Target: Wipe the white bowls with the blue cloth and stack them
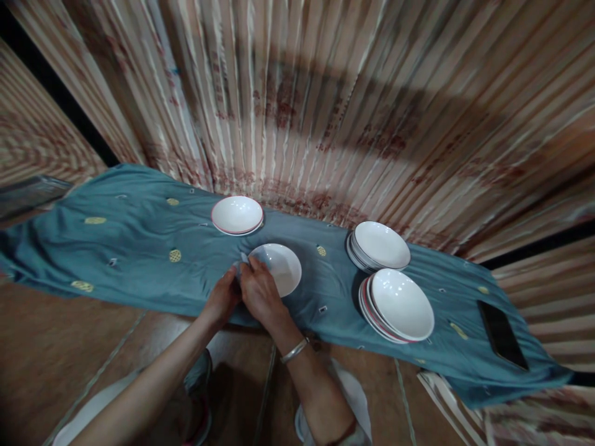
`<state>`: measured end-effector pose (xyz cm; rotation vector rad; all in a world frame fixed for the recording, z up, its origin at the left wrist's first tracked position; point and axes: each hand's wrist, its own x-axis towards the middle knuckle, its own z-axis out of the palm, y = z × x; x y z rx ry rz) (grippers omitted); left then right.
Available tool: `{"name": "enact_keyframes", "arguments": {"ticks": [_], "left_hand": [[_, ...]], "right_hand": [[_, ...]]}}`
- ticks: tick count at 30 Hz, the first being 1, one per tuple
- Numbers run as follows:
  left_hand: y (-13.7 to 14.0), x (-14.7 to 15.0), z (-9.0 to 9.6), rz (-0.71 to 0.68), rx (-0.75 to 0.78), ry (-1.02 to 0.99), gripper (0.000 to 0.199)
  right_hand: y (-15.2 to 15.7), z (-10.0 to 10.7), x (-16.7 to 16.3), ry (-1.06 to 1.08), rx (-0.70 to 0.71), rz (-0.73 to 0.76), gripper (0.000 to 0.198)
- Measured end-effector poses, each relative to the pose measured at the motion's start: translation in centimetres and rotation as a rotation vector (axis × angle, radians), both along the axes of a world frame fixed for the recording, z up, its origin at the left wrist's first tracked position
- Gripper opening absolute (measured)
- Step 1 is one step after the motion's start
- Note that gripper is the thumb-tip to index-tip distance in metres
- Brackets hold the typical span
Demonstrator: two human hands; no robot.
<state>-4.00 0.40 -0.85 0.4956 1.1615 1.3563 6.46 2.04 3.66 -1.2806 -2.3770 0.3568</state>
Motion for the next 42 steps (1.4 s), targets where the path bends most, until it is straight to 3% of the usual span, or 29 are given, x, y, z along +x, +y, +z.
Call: {"name": "enact_keyframes", "arguments": {"ticks": [6,11,24,34,42], "left_hand": [[-0.2,0.1,0.9,-0.014,-0.010,-0.094,0.036],[-0.3,-0.2,0.9,-0.066,0.015,-0.086,0.051],[-0.4,-0.1,1.0,-0.073,0.023,-0.100,0.047],[-0.4,-0.2,0.8,-0.087,0.024,-0.084,0.051],[-0.5,-0.1,1.1,-0.108,0.067,-0.062,0.055]], "right_hand": [[2.2,0.2,0.0,-0.056,0.031,-0.021,0.028],[3.6,0.0,0.9,-0.110,0.000,-0.127,0.035],[2.9,0.8,4.3,-0.409,-0.057,-0.193,0.028],[1.4,2.1,5.3,-0.533,-0.198,-0.099,0.037],[1.4,1.6,4.9,-0.310,-0.299,0.046,0.038]]}}
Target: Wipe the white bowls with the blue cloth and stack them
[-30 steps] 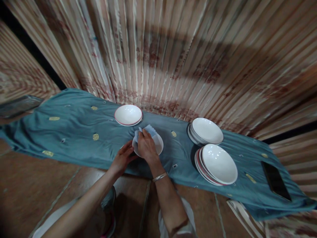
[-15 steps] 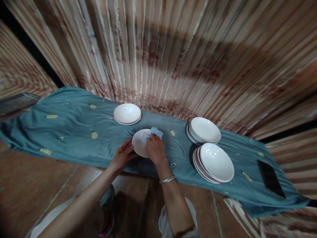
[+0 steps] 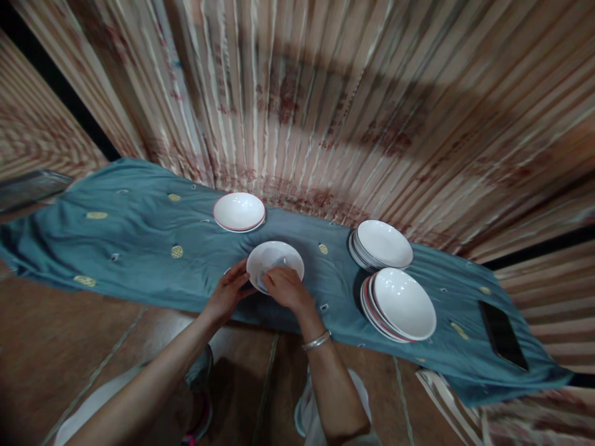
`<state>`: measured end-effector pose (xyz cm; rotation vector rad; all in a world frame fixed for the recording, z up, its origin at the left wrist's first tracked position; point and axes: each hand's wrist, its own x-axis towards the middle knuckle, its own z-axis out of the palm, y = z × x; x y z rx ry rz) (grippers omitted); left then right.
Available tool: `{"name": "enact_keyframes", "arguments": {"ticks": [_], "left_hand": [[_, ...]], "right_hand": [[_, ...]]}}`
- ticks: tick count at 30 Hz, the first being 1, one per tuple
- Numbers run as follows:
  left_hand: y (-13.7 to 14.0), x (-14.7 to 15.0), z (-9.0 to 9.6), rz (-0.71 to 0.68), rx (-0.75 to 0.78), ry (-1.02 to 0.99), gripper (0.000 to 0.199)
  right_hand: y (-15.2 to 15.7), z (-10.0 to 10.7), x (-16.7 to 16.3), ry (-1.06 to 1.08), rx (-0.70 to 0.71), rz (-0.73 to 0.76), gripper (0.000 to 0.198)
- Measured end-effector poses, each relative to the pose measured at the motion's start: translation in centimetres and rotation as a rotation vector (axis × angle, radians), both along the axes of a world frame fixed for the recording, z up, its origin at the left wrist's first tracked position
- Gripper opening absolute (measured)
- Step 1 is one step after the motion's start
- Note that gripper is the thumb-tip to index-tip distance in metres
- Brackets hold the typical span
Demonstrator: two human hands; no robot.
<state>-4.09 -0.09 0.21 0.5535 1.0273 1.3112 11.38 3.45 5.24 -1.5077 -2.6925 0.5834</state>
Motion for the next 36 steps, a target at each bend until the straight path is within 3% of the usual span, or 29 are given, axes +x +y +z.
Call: {"name": "enact_keyframes", "arguments": {"ticks": [6,20,28,36], "left_hand": [[0.1,0.0,-0.1,0.008,-0.004,0.002,0.052],[0.1,0.0,0.0,-0.010,0.018,-0.002,0.053],[0.1,0.0,0.0,-0.004,0.015,0.004,0.050],[0.2,0.1,0.3,0.001,-0.009,-0.007,0.055]], "right_hand": [[0.3,-1.4,-0.9,0.159,0.049,0.042,0.030],[1.1,-1.3,-0.2,-0.098,0.170,-0.029,0.030],[0.2,0.6,1.0,-0.179,0.110,-0.092,0.035],[0.3,1.3,1.4,0.064,-0.100,-0.014,0.039]]}}
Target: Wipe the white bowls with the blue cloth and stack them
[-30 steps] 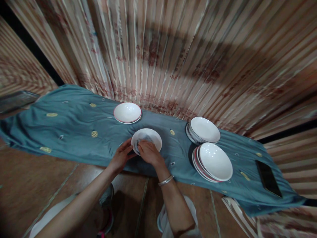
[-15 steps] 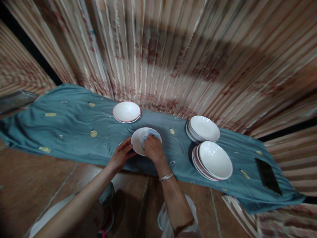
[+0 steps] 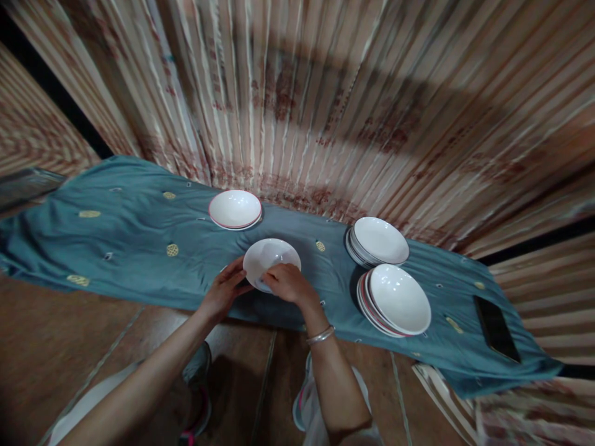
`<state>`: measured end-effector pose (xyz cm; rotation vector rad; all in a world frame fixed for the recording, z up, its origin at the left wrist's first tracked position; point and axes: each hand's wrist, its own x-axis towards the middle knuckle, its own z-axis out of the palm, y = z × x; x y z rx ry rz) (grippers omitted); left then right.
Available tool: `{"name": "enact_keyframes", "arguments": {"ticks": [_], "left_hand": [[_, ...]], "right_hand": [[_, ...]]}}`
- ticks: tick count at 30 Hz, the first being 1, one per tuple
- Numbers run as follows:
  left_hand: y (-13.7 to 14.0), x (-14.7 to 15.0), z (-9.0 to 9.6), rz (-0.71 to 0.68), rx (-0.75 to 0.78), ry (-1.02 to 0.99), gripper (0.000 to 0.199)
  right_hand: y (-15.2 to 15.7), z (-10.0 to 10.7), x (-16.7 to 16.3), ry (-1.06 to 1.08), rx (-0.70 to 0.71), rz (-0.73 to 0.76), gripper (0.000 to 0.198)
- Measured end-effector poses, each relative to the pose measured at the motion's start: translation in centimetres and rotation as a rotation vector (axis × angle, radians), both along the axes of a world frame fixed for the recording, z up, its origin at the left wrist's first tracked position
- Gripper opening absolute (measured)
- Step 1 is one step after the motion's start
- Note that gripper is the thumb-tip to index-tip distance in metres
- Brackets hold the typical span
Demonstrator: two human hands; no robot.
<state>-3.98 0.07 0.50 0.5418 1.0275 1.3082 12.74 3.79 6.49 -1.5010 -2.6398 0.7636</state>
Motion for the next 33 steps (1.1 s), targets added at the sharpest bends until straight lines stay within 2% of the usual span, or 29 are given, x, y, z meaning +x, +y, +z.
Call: {"name": "enact_keyframes", "arguments": {"ticks": [7,11,16,20,25,29,33], "left_hand": [[-0.1,-0.1,0.2,-0.001,-0.023,0.004,0.053],[-0.1,-0.1,0.0,0.007,-0.017,-0.004,0.046],[0.0,0.0,-0.1,-0.001,0.004,-0.007,0.049],[0.0,-0.1,-0.1,-0.003,0.006,-0.021,0.049],[0.1,-0.2,-0.5,0.001,0.013,-0.045,0.052],[0.2,-0.2,-0.4,0.012,0.002,-0.039,0.052],[0.1,-0.1,0.0,0.021,-0.005,-0.027,0.051]], "right_hand": [[0.2,-1.4,-1.2,0.300,-0.021,0.028,0.034],[0.4,-2.3,-2.1,0.409,0.048,0.013,0.026],[1.0,-3.9,-2.6,0.462,0.122,0.019,0.033],[1.2,-4.1,-2.9,0.393,0.167,-0.005,0.040],[1.0,-3.4,-3.2,0.236,0.284,-0.050,0.044],[0.9,-2.9,-2.9,0.036,0.390,-0.119,0.041],[0.8,-2.4,-2.0,-0.119,0.433,-0.158,0.034]]}}
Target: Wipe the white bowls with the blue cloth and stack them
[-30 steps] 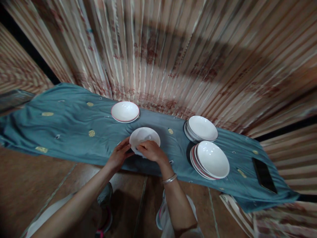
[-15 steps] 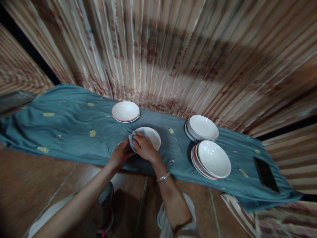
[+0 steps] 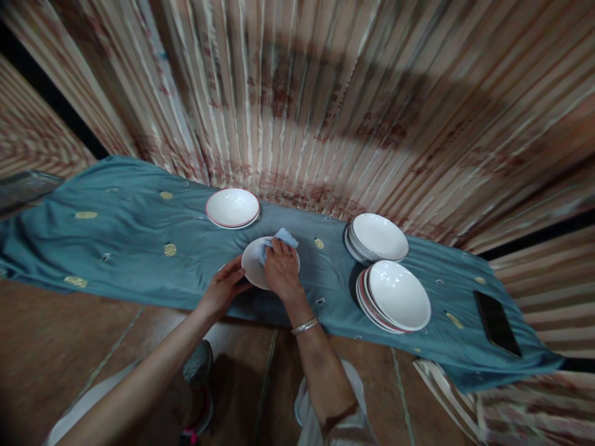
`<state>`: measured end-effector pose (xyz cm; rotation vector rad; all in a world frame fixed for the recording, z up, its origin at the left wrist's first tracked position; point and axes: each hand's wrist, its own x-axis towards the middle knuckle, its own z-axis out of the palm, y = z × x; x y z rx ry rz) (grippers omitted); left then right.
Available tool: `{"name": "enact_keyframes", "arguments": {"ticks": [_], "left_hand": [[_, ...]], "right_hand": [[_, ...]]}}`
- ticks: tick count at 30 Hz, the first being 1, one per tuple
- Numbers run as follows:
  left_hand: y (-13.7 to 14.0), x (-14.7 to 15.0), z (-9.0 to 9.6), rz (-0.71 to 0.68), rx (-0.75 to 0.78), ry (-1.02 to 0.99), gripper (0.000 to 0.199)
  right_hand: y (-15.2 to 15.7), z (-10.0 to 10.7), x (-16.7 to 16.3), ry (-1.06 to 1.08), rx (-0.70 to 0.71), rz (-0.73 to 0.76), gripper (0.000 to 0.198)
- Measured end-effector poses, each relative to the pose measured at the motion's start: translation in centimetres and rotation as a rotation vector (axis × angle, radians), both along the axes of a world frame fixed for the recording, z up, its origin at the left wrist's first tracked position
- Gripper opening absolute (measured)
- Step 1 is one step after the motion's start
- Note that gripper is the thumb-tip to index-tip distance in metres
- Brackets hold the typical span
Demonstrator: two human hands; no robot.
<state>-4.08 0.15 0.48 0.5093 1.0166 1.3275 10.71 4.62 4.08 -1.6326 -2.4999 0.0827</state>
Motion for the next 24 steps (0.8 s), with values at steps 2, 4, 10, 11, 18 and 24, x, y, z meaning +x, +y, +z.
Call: {"name": "enact_keyframes", "arguments": {"ticks": [2,4,10,11,18,24], "left_hand": [[0.0,0.0,0.1,-0.002,0.000,0.004,0.051],[0.0,0.0,0.1,-0.004,0.000,0.005,0.051],[0.1,0.1,0.0,-0.003,0.007,0.030,0.052],[0.1,0.1,0.0,-0.002,0.005,0.035,0.052],[0.0,0.2,0.0,0.002,0.011,0.050,0.050],[0.0,0.1,-0.1,-0.010,0.015,0.072,0.049]], "right_hand": [[0.0,0.2,0.5,-0.046,-0.001,-0.021,0.031],[-0.1,0.2,1.0,-0.086,-0.014,-0.033,0.029],[-0.8,0.3,1.7,-0.154,-0.080,-0.020,0.027],[-0.9,0.4,1.8,-0.159,-0.095,-0.005,0.028],[-1.5,1.5,1.9,0.025,-0.332,0.131,0.042],[-1.6,1.0,2.7,0.437,-0.492,0.230,0.021]]}}
